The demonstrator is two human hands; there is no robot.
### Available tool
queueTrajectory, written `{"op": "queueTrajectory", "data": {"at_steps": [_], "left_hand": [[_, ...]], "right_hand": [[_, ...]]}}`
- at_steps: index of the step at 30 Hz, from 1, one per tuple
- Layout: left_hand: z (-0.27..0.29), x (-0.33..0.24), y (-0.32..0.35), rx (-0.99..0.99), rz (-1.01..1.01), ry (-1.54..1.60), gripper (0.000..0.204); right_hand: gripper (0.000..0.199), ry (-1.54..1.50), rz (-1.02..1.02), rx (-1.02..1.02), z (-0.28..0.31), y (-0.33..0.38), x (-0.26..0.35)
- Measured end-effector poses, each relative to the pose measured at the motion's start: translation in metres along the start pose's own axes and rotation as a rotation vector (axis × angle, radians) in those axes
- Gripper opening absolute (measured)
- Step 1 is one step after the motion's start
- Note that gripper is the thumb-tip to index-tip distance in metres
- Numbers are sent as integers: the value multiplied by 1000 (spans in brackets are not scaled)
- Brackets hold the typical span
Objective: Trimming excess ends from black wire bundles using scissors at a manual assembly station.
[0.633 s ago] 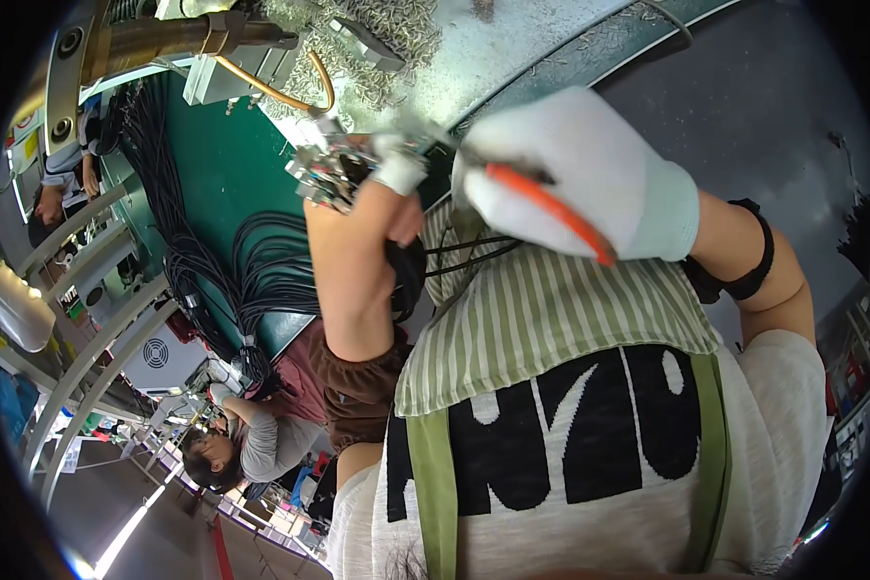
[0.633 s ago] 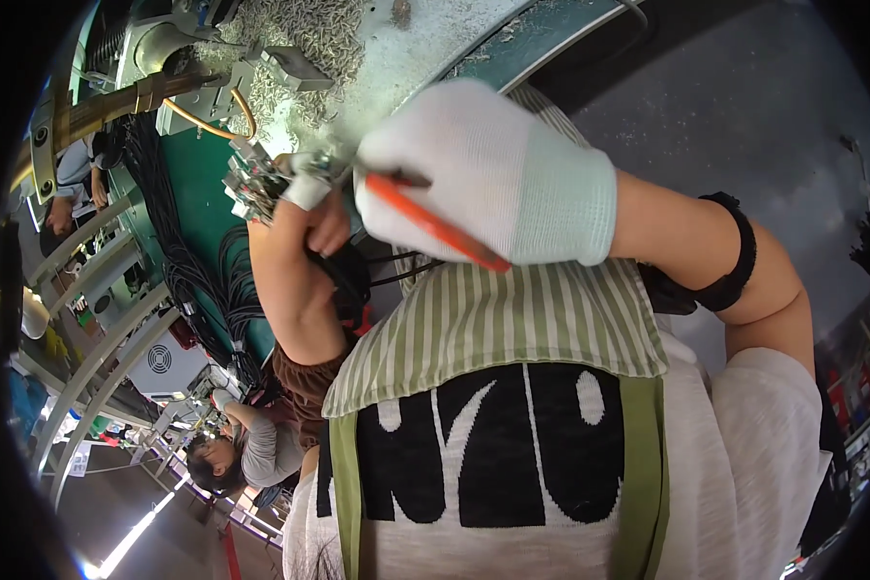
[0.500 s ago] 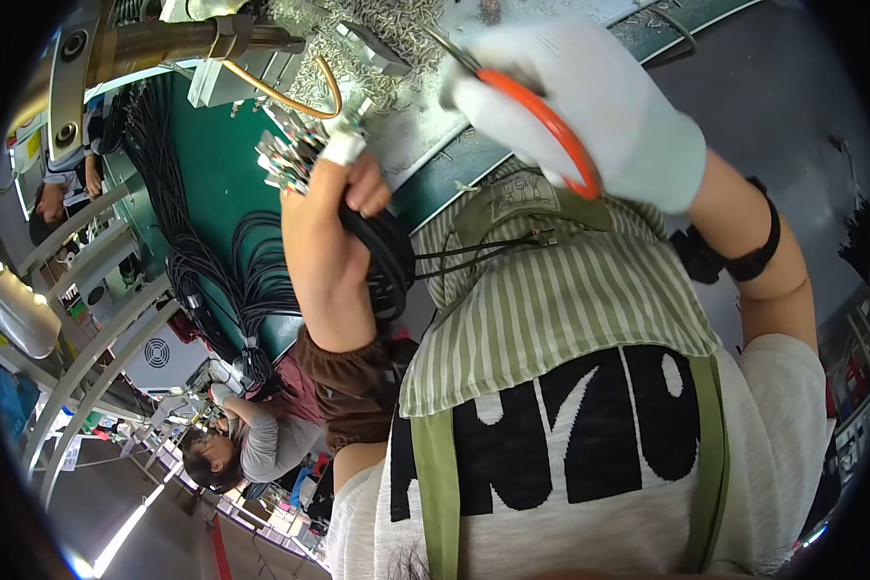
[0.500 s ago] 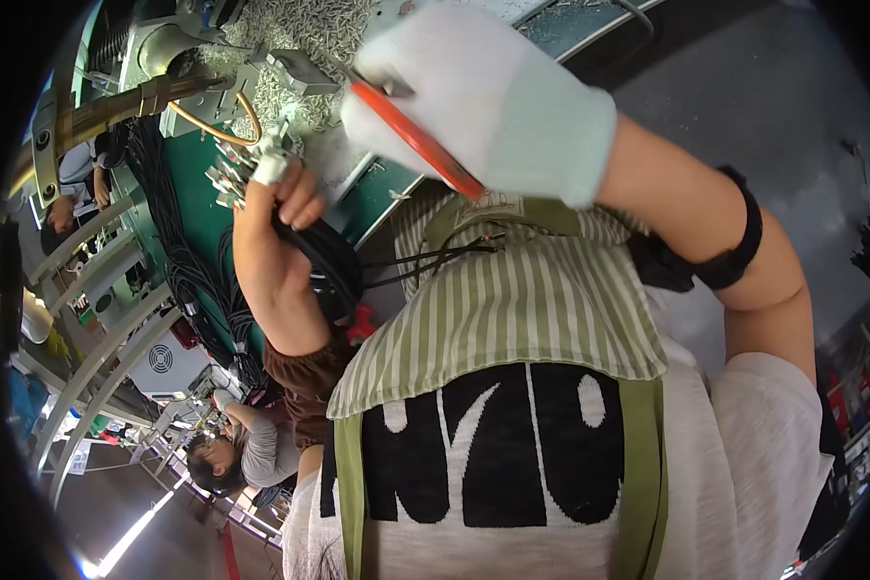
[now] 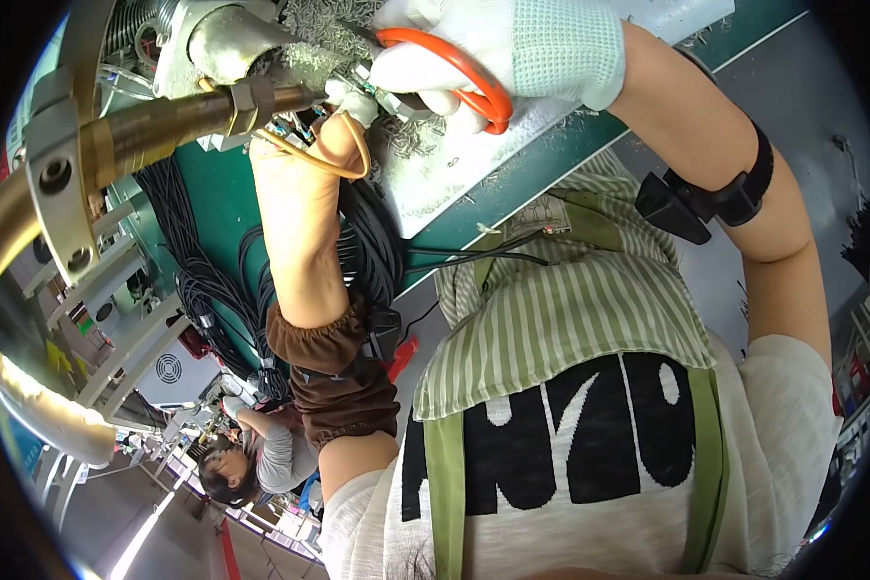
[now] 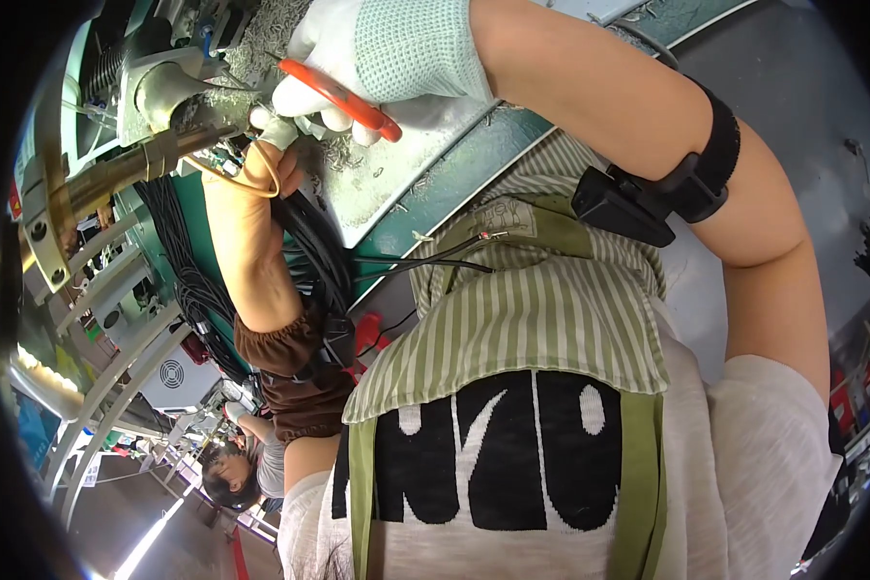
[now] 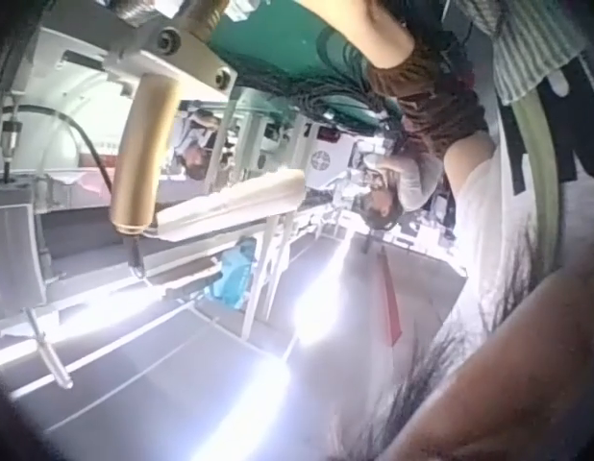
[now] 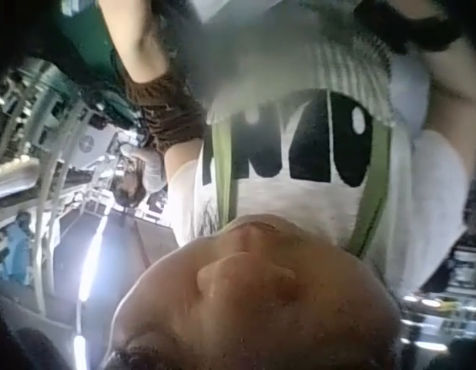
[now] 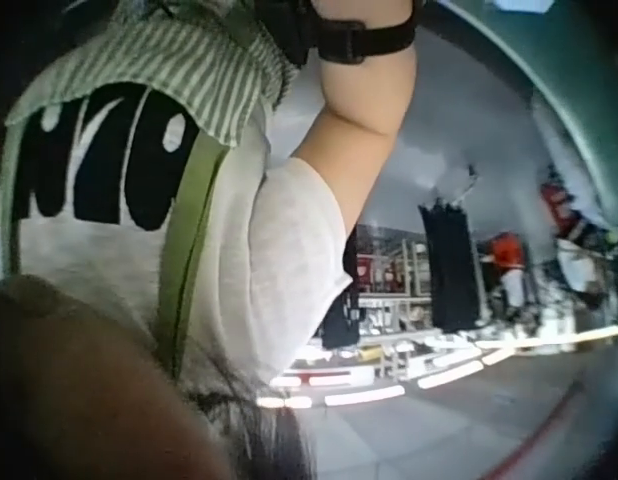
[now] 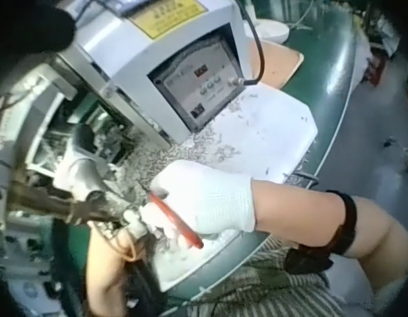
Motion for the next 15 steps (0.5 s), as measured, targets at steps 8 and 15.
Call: {"op": "queueTrajectory", "data": {"at_steps": [8, 15], "left_hand": [[0, -4, 10, -8, -10, -212, 20], [4, -7, 16, -104, -176, -298, 17]], "right_hand": [[29, 25, -32, 3, 5, -4, -4], [25, 43, -10, -74, -10, 14, -5]]}}
Point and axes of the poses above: each hand's wrist, its own y-axis away from the middle knuckle, its own z-axis out of the back of the hand, x = y × z, the point moved 6 cm from there along -y, towards the middle knuckle
